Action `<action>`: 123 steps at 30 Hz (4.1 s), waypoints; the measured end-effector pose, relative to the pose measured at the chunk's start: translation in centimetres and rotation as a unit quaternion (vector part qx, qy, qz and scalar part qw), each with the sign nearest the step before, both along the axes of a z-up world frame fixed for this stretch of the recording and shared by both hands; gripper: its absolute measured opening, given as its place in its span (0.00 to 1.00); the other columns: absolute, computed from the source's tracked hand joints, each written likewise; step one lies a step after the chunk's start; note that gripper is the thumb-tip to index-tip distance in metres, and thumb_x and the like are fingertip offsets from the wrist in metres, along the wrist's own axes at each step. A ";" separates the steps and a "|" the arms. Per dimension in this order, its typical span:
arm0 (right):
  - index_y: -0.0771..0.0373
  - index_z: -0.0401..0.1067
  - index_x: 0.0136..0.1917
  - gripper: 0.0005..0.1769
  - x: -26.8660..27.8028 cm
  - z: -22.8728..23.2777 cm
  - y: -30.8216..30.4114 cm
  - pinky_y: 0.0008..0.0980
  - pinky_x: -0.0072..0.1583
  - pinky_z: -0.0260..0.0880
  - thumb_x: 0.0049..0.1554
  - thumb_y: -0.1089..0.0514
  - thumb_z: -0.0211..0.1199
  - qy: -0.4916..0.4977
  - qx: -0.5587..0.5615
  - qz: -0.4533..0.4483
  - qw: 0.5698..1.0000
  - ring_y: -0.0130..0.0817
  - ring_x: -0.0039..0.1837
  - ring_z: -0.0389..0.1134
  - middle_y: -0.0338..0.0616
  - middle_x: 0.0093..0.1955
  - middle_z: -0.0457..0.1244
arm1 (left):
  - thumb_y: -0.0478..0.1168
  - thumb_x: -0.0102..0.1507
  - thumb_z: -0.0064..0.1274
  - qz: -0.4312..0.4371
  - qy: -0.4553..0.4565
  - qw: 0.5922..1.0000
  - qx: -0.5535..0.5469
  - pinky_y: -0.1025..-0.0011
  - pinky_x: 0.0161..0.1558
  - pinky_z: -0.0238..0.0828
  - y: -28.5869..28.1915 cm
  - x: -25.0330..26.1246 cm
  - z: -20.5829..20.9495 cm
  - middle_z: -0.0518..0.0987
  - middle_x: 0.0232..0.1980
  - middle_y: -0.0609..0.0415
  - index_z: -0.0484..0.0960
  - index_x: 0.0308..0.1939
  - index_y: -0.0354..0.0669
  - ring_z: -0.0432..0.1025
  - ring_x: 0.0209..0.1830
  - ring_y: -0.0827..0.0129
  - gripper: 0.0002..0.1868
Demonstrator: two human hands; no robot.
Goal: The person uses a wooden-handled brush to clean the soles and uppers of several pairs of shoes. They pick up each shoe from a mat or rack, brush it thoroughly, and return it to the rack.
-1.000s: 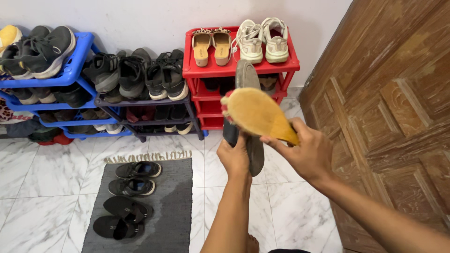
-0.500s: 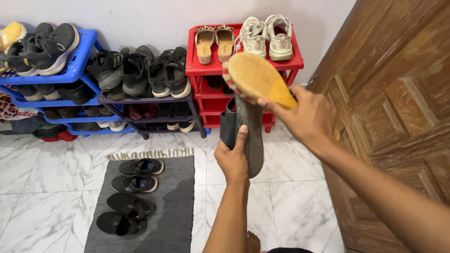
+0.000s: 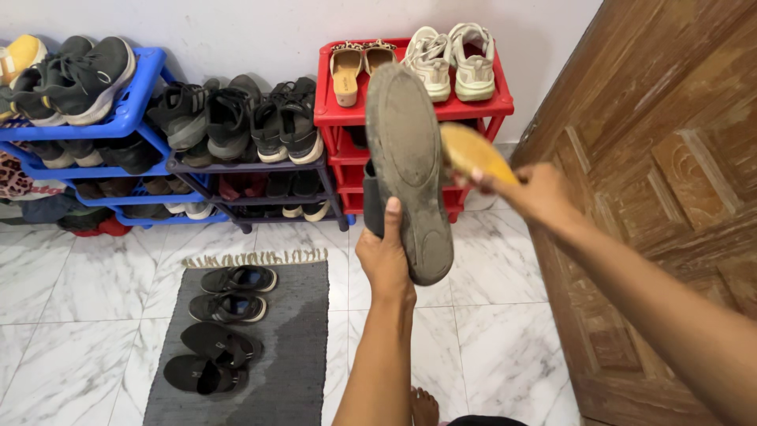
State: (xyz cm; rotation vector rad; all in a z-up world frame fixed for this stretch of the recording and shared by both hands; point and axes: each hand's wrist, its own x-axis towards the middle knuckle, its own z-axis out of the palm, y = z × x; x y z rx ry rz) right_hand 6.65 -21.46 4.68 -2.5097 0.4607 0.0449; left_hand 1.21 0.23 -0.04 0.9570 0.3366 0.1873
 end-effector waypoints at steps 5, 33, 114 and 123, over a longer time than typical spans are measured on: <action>0.65 0.82 0.43 0.37 -2.4 -1.4 0.9 0.36 0.33 0.63 0.54 0.26 0.64 -0.023 0.115 -0.070 0.991 0.32 0.28 0.62 0.45 0.27 0.61 | 0.56 0.61 0.59 -0.036 -0.019 0.992 -0.120 0.68 0.53 0.76 0.0 1.5 -0.1 0.82 0.54 0.49 0.80 0.57 0.32 0.77 0.51 0.67 0.32; 0.71 0.75 0.47 0.29 -5.5 3.1 5.6 0.32 0.29 0.65 0.55 0.39 0.68 -0.112 0.154 0.005 0.982 0.29 0.25 0.65 0.45 0.29 0.66 | 0.57 0.59 0.61 -0.052 0.080 0.987 -0.130 0.67 0.48 0.78 0.9 0.0 -2.1 0.84 0.49 0.47 0.81 0.54 0.30 0.79 0.45 0.64 0.32; 0.68 0.78 0.59 0.34 -17.0 -3.5 -1.3 0.56 0.44 0.74 0.54 0.37 0.70 0.112 0.131 -0.009 0.985 0.55 0.39 0.70 0.61 0.39 0.72 | 0.52 0.53 0.69 0.059 0.263 0.939 -0.212 0.48 0.52 0.79 3.6 -0.8 1.8 0.84 0.54 0.40 0.79 0.57 0.28 0.80 0.48 0.49 0.37; 0.55 0.81 0.55 0.35 -20.6 -1.1 2.2 0.37 0.42 0.76 0.46 0.28 0.70 0.028 0.053 0.121 0.991 0.34 0.35 0.75 0.48 0.33 0.73 | 0.54 0.55 0.69 0.077 0.315 0.922 -0.210 0.46 0.53 0.78 3.6 -0.3 0.8 0.80 0.59 0.41 0.77 0.60 0.30 0.78 0.53 0.47 0.38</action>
